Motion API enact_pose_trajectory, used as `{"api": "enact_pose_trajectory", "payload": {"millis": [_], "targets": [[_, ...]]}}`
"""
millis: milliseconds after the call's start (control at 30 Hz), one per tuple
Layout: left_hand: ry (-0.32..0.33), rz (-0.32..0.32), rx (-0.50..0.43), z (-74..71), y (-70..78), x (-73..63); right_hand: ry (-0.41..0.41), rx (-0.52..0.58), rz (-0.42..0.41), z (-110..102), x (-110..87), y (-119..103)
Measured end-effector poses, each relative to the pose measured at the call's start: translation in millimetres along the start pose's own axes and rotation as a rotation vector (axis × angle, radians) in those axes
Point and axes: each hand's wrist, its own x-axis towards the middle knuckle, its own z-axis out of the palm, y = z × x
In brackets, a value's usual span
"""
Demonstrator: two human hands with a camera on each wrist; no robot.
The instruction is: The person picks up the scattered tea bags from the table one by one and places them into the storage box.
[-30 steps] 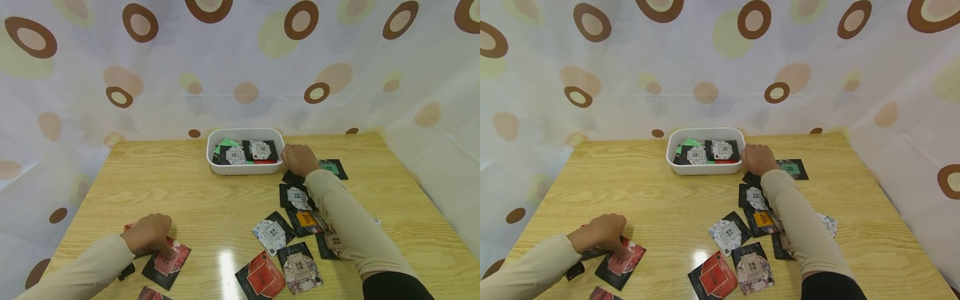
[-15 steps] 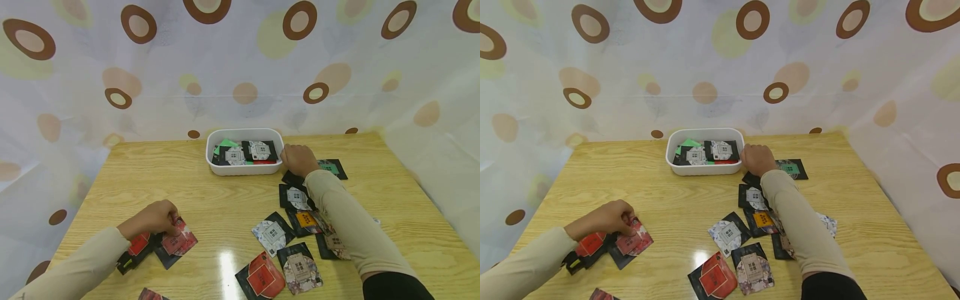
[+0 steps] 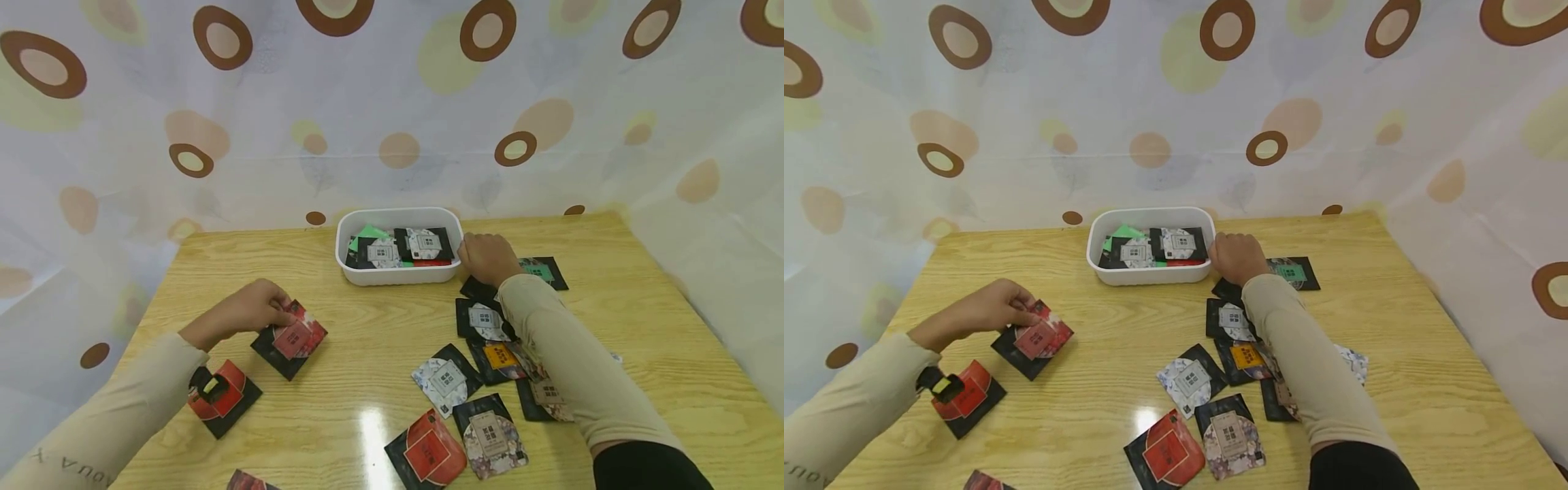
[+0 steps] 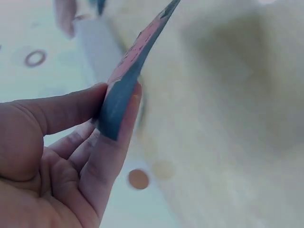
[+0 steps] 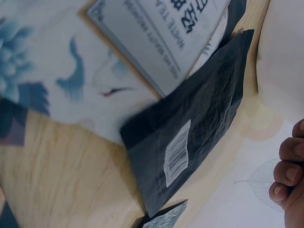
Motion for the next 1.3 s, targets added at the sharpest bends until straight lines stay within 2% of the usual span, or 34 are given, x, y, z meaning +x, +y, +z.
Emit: {"api": "enact_pose_trajectory", "payload": {"millis": [100, 233, 400, 567, 700, 833, 967, 1167, 1300], "targets": [[0.054, -0.002, -0.004, -16.1, 12.7, 5.2, -0.004, -0.001, 0.002, 0.0, 0.4, -0.1], [0.114, -0.021, -0.045, -29.6, 27.2, 17.3, -0.006, -0.005, 0.003, 0.2, 1.0, 0.0], [0.191, -0.062, -0.155, -37.1, 38.7, 44.2, -0.016, -0.009, 0.003, 0.2, 1.7, 1.4], [0.251, -0.088, -0.283, -38.1, 48.9, 75.0, -0.027, -0.009, 0.003, 0.8, 1.7, 2.9], [0.285, -0.096, -0.38, -33.2, 56.6, 103.0, -0.028, -0.013, 0.008, 0.8, 1.8, 2.4], [0.307, -0.088, -0.497, -22.1, 65.6, 128.5, -0.035, -0.013, 0.014, 0.0, 1.7, 0.6], [0.293, -0.068, -0.57, -7.7, 74.2, 147.3, -0.036, 0.0, 0.016, -1.0, 0.0, -2.2], [0.259, -0.079, -0.542, 10.9, 79.2, 164.4, -0.016, -0.001, 0.002, -0.2, 2.0, -7.2], [0.251, -0.08, -0.466, 20.6, 78.1, 171.0, -0.002, 0.001, -0.009, -1.1, 3.1, -9.5]]}}
